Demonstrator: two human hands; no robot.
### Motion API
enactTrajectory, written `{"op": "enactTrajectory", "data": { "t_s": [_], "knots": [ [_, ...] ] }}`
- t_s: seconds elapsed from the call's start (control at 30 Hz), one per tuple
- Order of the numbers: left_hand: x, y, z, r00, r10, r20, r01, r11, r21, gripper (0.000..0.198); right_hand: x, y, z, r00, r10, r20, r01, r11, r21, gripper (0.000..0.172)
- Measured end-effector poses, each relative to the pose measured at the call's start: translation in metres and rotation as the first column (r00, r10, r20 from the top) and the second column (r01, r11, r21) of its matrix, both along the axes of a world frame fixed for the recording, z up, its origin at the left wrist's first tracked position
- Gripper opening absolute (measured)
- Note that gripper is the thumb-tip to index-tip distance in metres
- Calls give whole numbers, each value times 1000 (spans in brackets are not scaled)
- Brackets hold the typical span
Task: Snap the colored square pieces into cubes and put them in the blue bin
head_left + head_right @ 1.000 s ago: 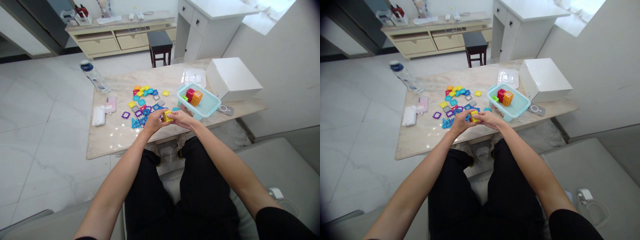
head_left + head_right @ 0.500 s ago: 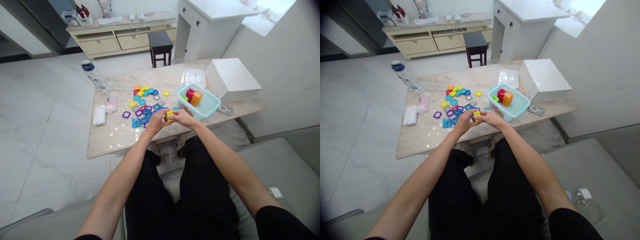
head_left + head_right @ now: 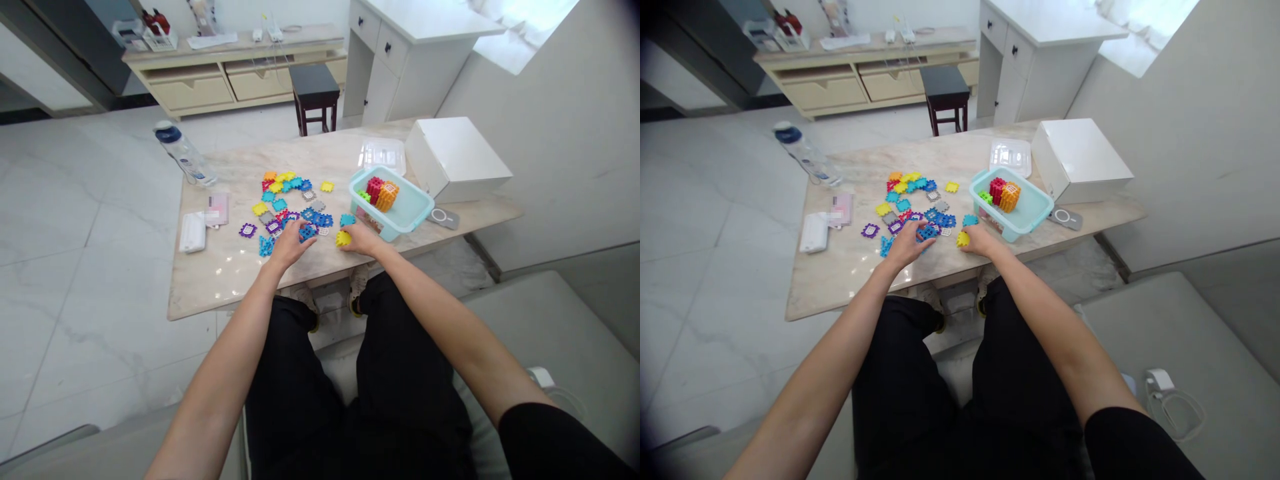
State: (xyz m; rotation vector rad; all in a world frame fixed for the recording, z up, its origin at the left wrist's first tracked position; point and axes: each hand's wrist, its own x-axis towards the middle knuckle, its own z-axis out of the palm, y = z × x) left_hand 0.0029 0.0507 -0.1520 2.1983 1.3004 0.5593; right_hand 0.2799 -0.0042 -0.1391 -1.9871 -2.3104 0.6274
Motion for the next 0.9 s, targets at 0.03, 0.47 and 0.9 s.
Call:
{"op": "enactTrajectory", "data": {
  "t_s": [0.03,0.47,0.9],
  "knots": [
    [1,0,-1,1000,0,-1,0,1000,6,47,-3,1,0,999,25,24,-25,1000,-13,59],
    [5,0,-2,1000,25,-4,-25,1000,-2,34,-19,-4,-4,975,147,163,-143,989,-38,41],
    [0,0,-4,999,48,-4,-48,994,-103,26,-5,3,-23,988,90,123,-90,996,-12,58]
  ]
}}
